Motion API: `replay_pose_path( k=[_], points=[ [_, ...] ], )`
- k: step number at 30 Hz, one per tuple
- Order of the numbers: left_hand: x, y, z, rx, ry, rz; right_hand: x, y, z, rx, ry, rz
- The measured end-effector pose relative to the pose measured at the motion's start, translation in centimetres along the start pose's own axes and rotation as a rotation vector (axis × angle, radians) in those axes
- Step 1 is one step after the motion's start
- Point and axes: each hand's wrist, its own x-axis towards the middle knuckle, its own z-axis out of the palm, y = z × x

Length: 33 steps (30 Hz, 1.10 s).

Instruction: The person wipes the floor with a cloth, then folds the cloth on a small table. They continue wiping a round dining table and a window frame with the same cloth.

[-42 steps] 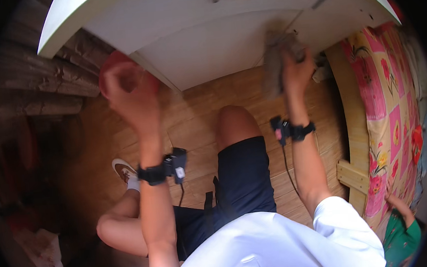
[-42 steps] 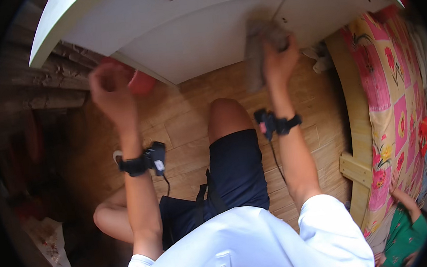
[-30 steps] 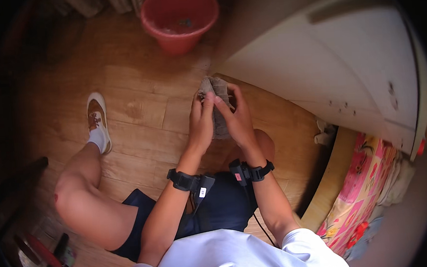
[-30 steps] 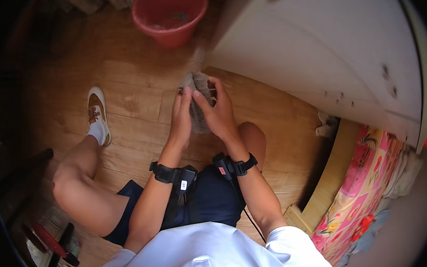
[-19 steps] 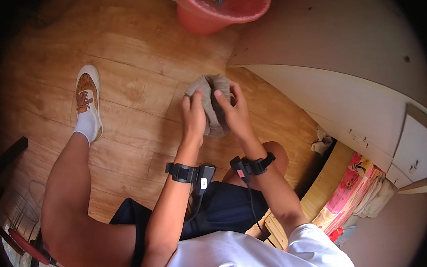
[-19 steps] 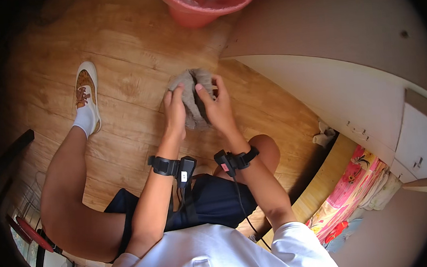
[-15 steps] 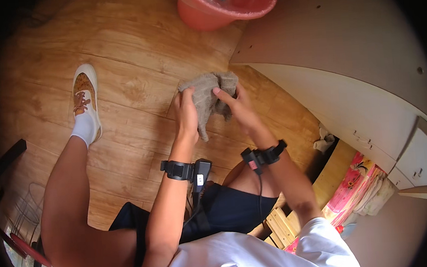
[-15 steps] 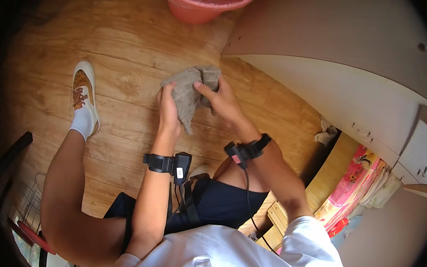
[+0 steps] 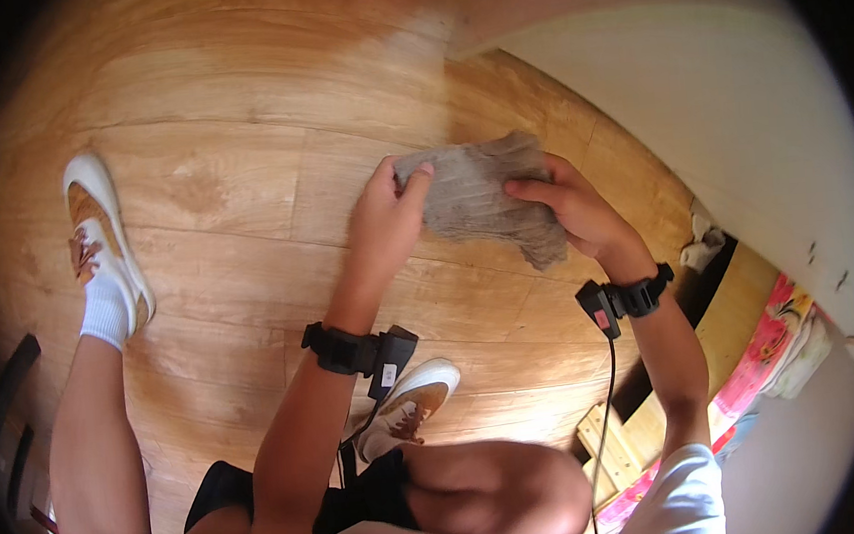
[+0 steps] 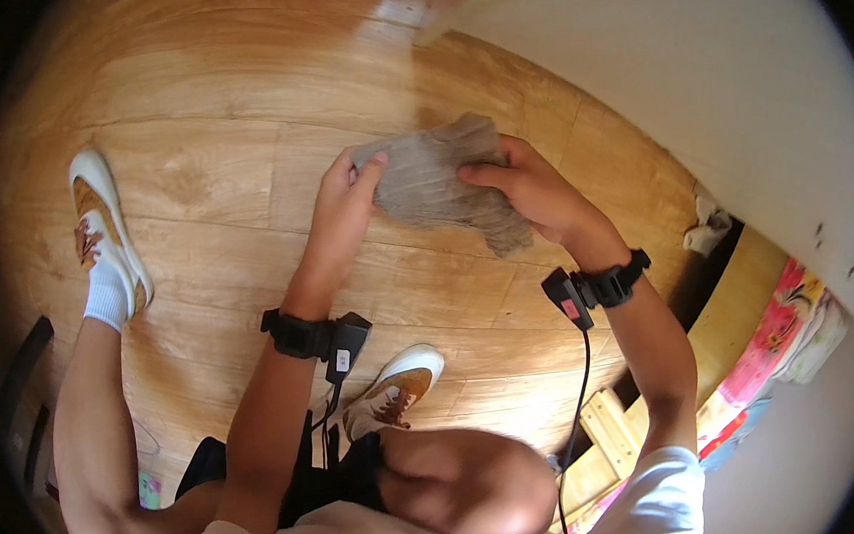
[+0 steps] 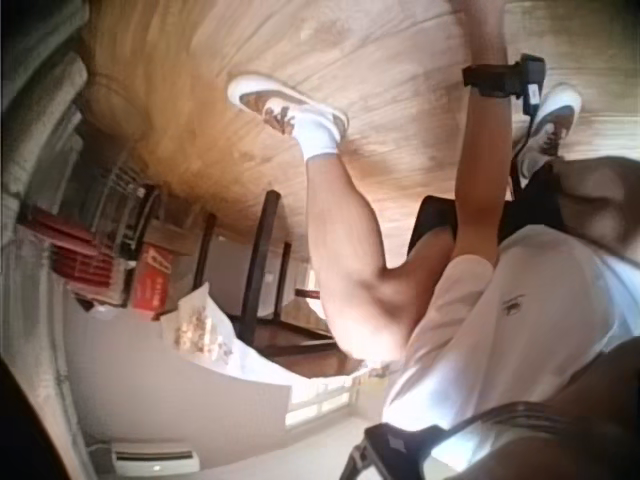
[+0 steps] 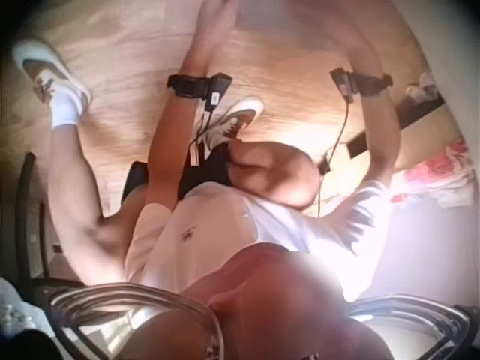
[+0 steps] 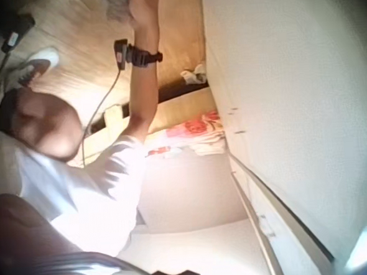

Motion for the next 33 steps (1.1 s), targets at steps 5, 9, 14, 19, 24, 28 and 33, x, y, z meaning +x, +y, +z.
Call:
replay_pose_path(
  k=[5,9,14,19,24,28,33],
  points=[
    [0.4,-4.1,4.3,0.019,-0.101,0.125,-5.4,8.7,-3.7,0.317,0.511,-0.225],
    [0.1,-3.8,5.8,0.165,-0.299,0.143,-9.3,12.8,-6.4,0.342,0.994,-0.57],
    [1.6,-2.8,5.6,0.354,-0.274,0.445,-5.4,14.1,-6.8,0.121,1.21,-0.533],
    [4.0,1.5,7.5,0.366,-0.254,0.535,4.3,9.6,-1.2,0.562,1.047,-0.731],
    [4.7,4.0,6.2,0.389,-0.194,0.557,4.9,4.4,3.2,1.323,0.478,-0.678],
    [3.4,5.1,4.9,0.333,0.031,0.449,6.8,0.2,5.5,1.184,0.629,-0.642],
    [4.6,5.3,3.5,0.063,-0.043,0.26,10.2,0.0,5.7,0.157,0.78,-0.776]
  ],
)
